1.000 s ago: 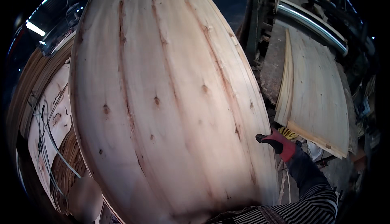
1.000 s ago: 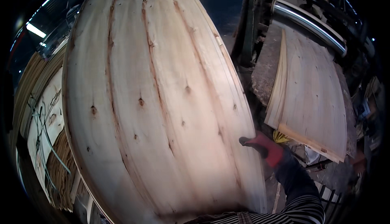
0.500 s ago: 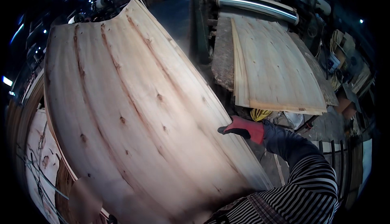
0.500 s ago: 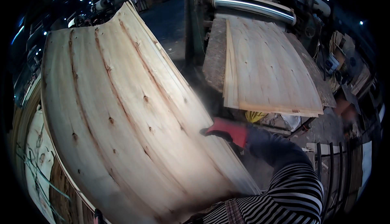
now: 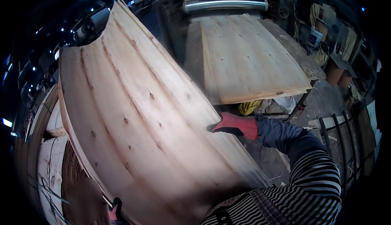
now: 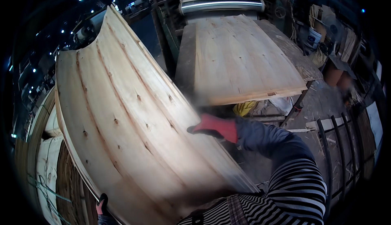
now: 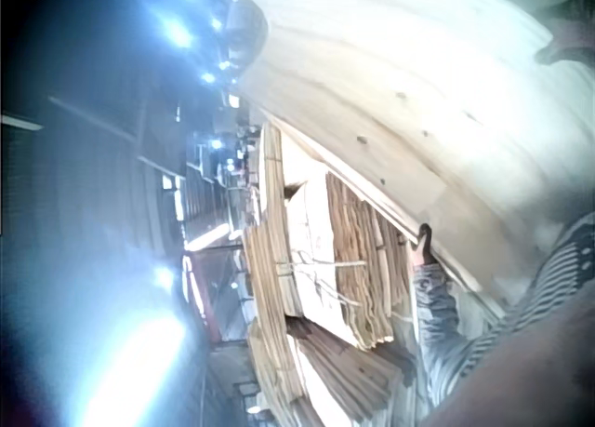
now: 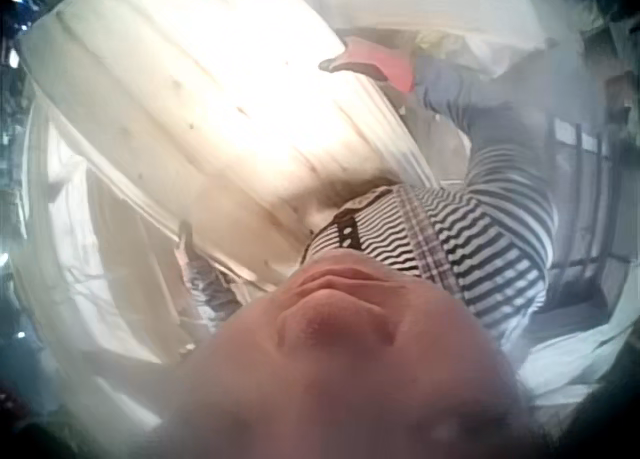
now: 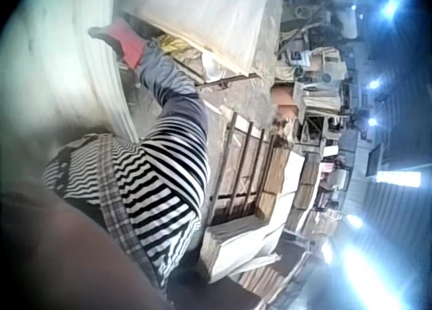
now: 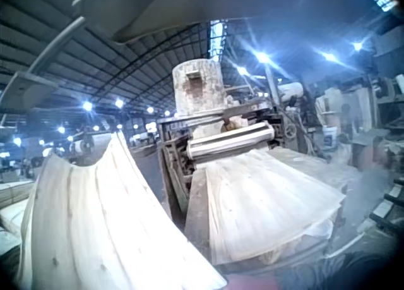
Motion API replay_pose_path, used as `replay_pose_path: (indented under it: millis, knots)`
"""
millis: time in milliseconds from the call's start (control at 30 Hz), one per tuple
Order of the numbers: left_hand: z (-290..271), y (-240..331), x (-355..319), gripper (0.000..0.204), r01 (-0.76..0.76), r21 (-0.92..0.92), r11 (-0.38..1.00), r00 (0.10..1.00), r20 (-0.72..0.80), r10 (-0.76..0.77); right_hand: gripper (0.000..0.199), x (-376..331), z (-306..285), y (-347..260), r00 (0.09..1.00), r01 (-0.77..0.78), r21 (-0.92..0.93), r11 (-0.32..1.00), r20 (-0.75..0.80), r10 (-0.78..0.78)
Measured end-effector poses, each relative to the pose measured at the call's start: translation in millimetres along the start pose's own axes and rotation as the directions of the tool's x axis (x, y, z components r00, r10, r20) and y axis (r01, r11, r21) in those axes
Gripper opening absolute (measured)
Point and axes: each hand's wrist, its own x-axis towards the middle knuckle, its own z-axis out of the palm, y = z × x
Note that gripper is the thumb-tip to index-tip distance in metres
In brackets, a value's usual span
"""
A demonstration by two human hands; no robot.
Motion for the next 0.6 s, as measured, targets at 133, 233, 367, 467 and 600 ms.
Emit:
replay_pose_path:
  millis: [133, 233, 367, 467, 600]
  knots:
    - [-38, -77, 44, 0.033, -0.041, -0.23, 0.972, 0.996, 0.07, 0.059, 0.042, -53, 23, -30, 0.994, 0.097, 0.043, 0.994, -0.056, -0.095]
    - [-34, -74, 43, 0.039, -0.054, -0.27, 0.961, 0.986, 0.136, 0.094, 0.043, -104, 11, -29, 0.988, -0.002, -0.114, 0.993, -0.154, -0.016]
    - [81, 37, 16, 0.039, -0.162, -0.241, 0.957, 0.961, 0.183, 0.209, 0.044, -149, -67, -34, 0.951, 0.114, 0.039, 0.993, -0.293, -0.097]
    - [161, 84, 17, 0.036, -0.204, -0.318, 0.926, 0.919, 0.263, 0.293, 0.043, -187, -132, -41, 0.898, 0.145, 0.084, 0.986, -0.429, -0.095]
    - [235, 114, 48, 0.031, -0.307, -0.217, 0.927, 0.862, 0.349, 0.368, 0.048, -212, -177, -59, 0.805, 0.1, 0.152, 0.983, -0.593, 0.01]
